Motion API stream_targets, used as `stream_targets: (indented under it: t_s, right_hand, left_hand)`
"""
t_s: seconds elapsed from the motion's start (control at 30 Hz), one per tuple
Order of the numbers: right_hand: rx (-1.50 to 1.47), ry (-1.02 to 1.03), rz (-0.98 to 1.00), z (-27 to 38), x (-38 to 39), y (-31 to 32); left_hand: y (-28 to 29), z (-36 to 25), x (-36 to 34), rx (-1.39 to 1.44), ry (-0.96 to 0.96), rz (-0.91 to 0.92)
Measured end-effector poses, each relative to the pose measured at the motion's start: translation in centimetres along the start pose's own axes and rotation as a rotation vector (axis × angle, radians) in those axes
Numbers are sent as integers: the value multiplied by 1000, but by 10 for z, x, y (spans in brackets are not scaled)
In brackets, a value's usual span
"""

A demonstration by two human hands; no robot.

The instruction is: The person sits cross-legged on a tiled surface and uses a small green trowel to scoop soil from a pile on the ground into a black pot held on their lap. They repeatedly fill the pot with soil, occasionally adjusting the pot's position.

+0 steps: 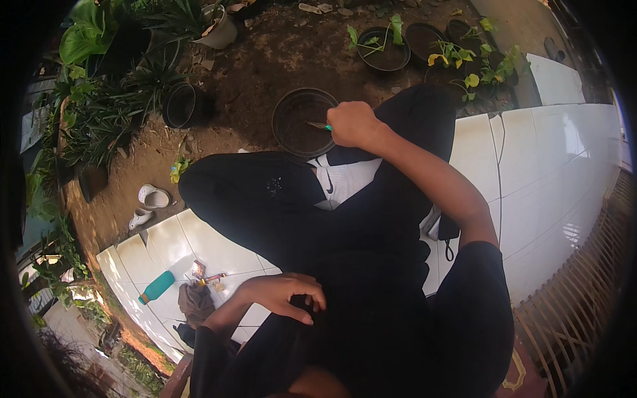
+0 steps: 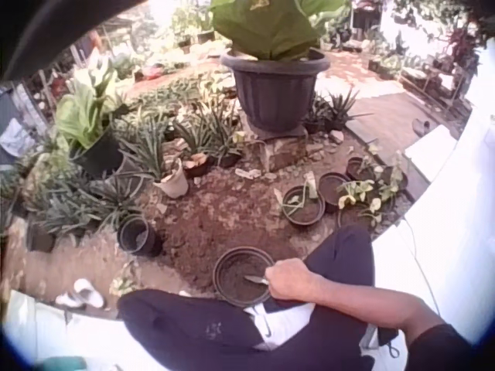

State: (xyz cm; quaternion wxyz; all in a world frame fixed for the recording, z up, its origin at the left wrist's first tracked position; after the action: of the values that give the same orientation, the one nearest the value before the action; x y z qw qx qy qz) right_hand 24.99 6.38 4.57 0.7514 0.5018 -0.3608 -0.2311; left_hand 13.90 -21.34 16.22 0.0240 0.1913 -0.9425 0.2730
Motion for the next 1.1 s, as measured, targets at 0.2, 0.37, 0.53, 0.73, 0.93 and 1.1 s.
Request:
stream_targets:
  t_s: [0.2,0.37,0.53,0.73,0.93,1.1]
  right_hand:
    - [55,-4,79,7,-13,3]
    - [65,-37,83,2,-10,6]
    - [43,-70,136,9,-19,2]
    - [-49,-86,212,17,-5,22]
    - [-151,-171,81,-2,2,54]
    - [-123,-151,74,8,-11,23]
  left_hand:
    - [58,-37,11,-168,-415,-568]
    - [207,-118,113,-658,-303,-1803]
    - [290,-50,50,-681,71,-1076]
    - [331,20,14,-735,226,-1014]
    - [322,14,7,-885,266,-958]
    - [326,9,-2,-964,293,-939]
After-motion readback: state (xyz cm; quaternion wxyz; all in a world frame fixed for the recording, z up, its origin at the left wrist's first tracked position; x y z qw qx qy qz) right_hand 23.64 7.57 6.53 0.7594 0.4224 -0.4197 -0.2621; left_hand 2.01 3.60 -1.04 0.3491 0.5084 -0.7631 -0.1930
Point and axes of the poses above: each hand's wrist, its own x-axis away from the middle knuckle, its own y-axis out of the back of the hand, z = x × y, the point moved 7 cm from there along -x, towards the middle knuckle, and after that the axes turned 8 degrees about x, right-handed, at the moved point
